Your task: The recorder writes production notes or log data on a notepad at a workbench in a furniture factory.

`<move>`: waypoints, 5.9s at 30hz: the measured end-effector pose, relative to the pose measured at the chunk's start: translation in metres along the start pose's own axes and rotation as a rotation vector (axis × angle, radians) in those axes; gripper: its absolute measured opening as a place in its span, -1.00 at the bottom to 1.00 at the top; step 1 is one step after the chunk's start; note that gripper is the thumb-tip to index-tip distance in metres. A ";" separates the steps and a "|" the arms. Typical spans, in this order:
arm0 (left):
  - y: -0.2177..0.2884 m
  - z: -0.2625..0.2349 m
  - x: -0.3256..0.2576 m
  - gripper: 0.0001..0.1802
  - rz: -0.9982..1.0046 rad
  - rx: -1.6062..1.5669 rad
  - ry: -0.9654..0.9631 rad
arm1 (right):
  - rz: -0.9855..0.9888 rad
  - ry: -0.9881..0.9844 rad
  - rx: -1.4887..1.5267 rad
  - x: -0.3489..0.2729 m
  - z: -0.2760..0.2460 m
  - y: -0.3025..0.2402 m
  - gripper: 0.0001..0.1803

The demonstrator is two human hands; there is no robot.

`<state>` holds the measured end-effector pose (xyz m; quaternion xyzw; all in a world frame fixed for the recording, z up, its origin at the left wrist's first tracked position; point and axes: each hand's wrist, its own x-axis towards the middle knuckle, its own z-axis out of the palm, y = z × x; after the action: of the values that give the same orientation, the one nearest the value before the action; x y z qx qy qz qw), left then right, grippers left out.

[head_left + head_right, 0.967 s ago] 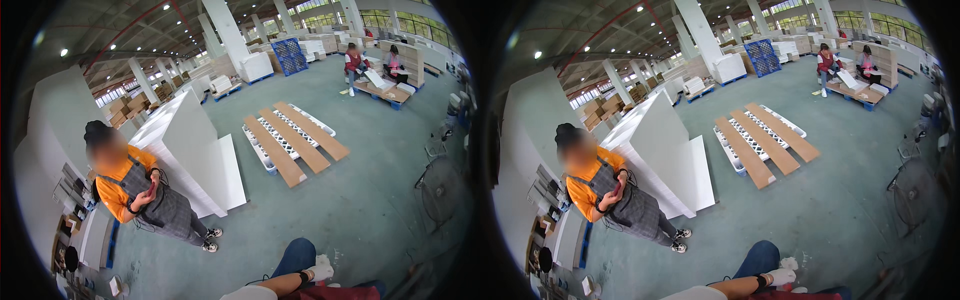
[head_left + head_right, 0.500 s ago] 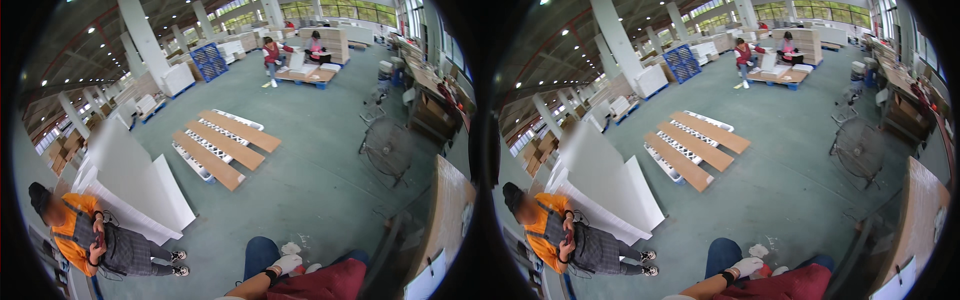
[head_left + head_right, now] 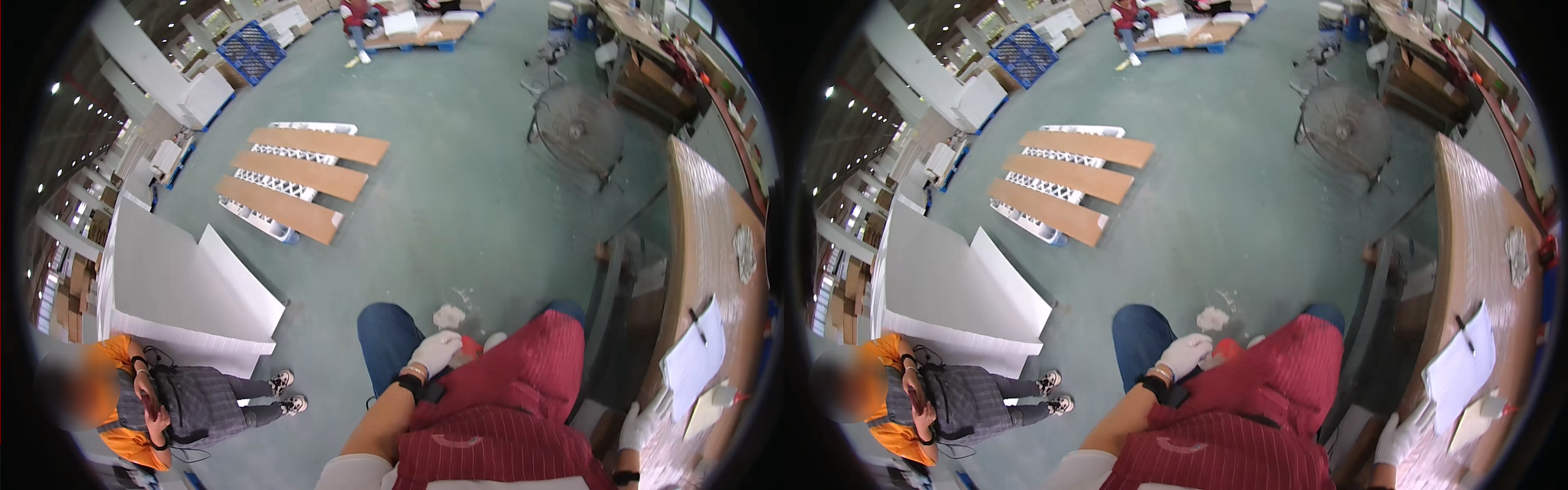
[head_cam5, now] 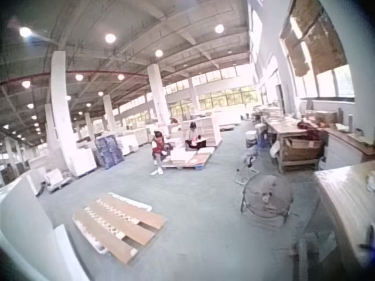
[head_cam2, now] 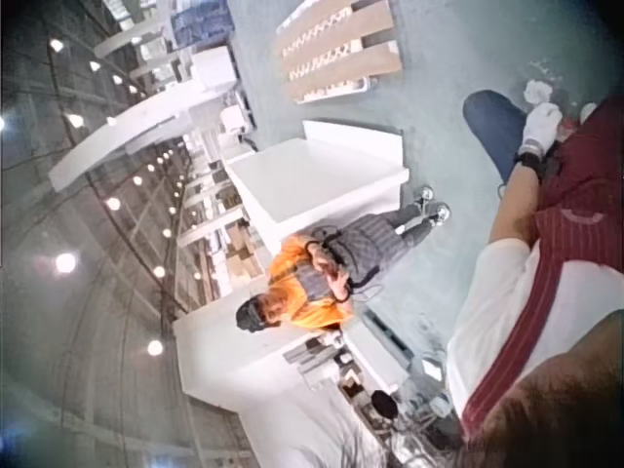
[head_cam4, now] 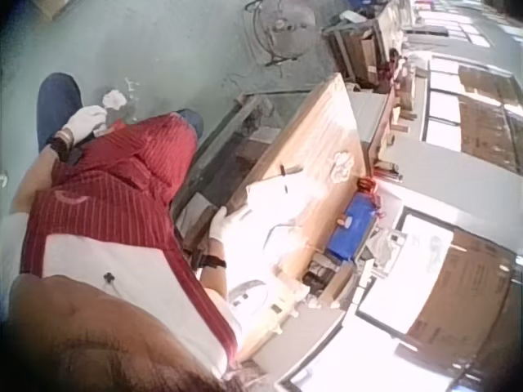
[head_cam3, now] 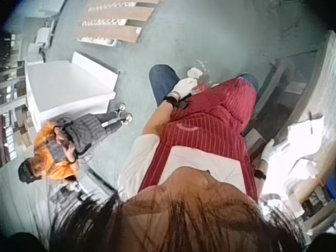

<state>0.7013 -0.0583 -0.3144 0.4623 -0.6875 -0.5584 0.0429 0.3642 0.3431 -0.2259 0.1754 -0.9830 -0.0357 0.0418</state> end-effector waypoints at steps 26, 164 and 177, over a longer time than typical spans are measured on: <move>0.061 -0.001 -0.058 -0.59 -0.007 0.440 -0.177 | 0.002 -0.021 -0.027 -0.002 -0.014 -0.011 -0.07; -0.063 0.001 0.072 -0.48 0.017 0.394 -0.404 | 0.027 0.114 0.244 0.015 -0.068 -0.002 -0.27; -0.046 0.002 0.064 -0.50 0.093 0.470 -0.410 | 0.005 0.151 0.241 0.015 -0.071 -0.003 -0.27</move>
<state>0.6911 -0.0979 -0.3813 0.3055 -0.8125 -0.4631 -0.1790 0.3581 0.3316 -0.1550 0.1791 -0.9746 0.0960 0.0942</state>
